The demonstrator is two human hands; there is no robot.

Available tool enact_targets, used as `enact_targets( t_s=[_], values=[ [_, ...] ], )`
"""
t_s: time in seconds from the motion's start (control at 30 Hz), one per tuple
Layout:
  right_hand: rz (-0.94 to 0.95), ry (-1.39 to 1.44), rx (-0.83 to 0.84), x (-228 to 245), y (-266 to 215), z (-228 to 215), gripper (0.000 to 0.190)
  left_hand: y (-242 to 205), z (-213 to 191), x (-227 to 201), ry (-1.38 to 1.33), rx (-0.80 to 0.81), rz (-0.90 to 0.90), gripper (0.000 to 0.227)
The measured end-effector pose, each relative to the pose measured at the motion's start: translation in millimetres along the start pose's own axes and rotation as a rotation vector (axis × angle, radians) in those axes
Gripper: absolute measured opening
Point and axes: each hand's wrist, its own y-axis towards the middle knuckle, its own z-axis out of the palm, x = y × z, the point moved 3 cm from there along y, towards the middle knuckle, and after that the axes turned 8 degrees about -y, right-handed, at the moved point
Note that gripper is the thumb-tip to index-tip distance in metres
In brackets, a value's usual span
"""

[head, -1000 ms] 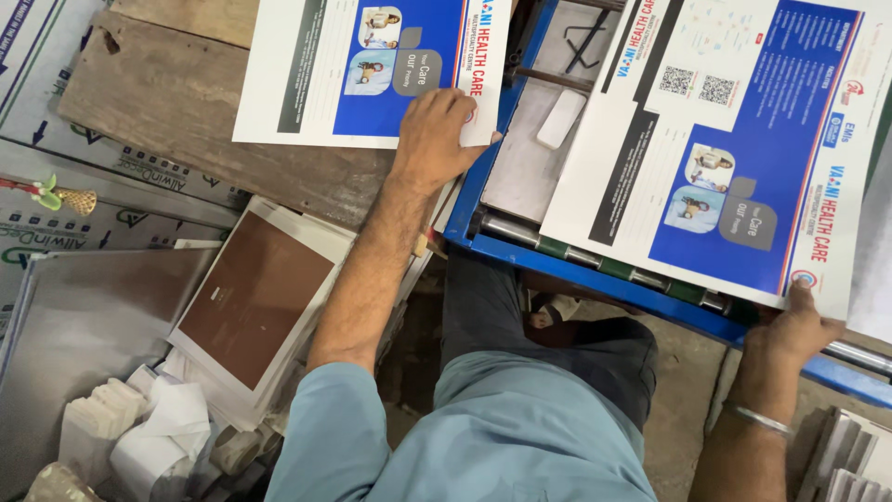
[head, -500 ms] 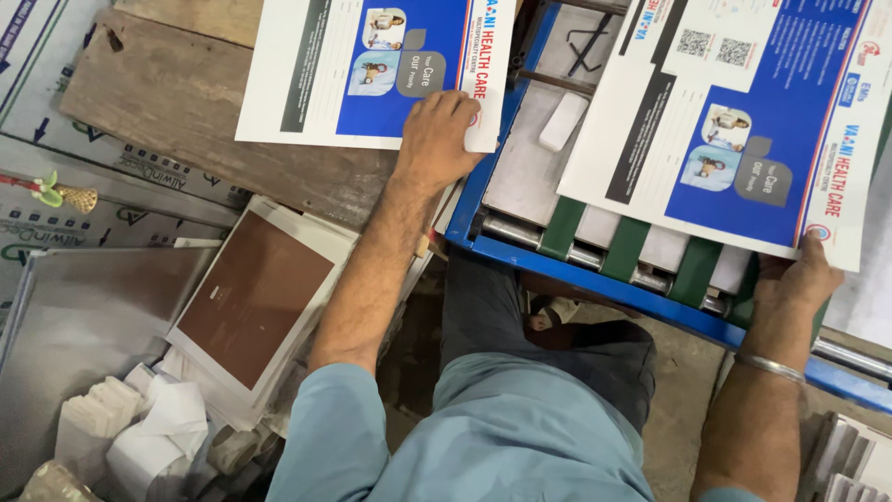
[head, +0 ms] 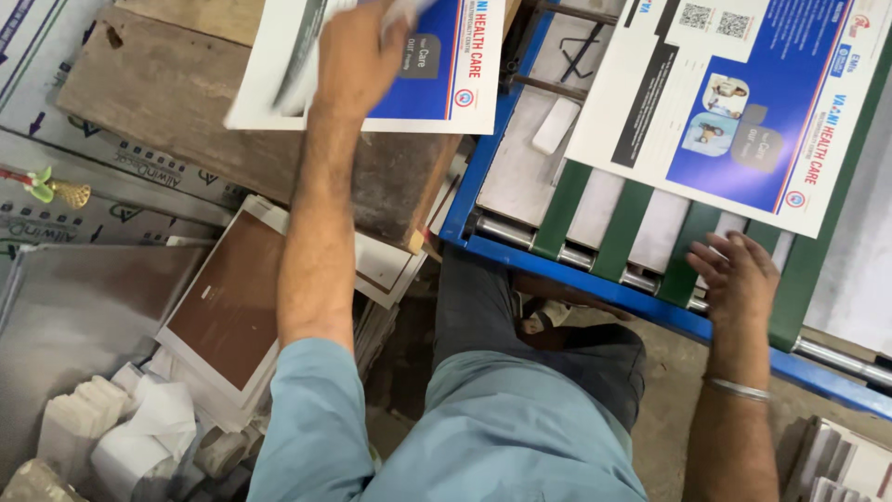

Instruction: The person repeatedly picks up printed documents from a stack on a wooden table and places them onto a blue conveyor belt system. The documents are moved one by one from the left side to the right side of the frame.

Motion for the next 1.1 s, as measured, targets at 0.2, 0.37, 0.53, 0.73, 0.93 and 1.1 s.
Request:
enact_targets(
  t_s=[0.2,0.37,0.53,0.73,0.93,1.1],
  values=[
    [-0.105,-0.015,0.513,39,-48,139,0.047,-31,114,-98,0.166,-0.163,0.619,0.027],
    [-0.001,0.304,0.564,41,-49,200,0.045,-127,199,-149,0.412,0.390,0.782,0.072],
    [-0.180,0.325,0.327,39,-23,158,0.049,-98,152,-120,0.273,0.480,0.550,0.098],
    [-0.169,0.383,-0.064,18,15,48,0.048,-65,117,-44,0.431,0.225,0.469,0.096],
    [-0.248,0.331,-0.274,-11,34,-54,0.034,-58,145,-14,0.519,-0.122,0.639,0.039],
    [-0.223,0.252,-0.413,-31,29,-92,0.035,-56,146,-11,0.434,-0.162,0.655,0.031]
  ],
)
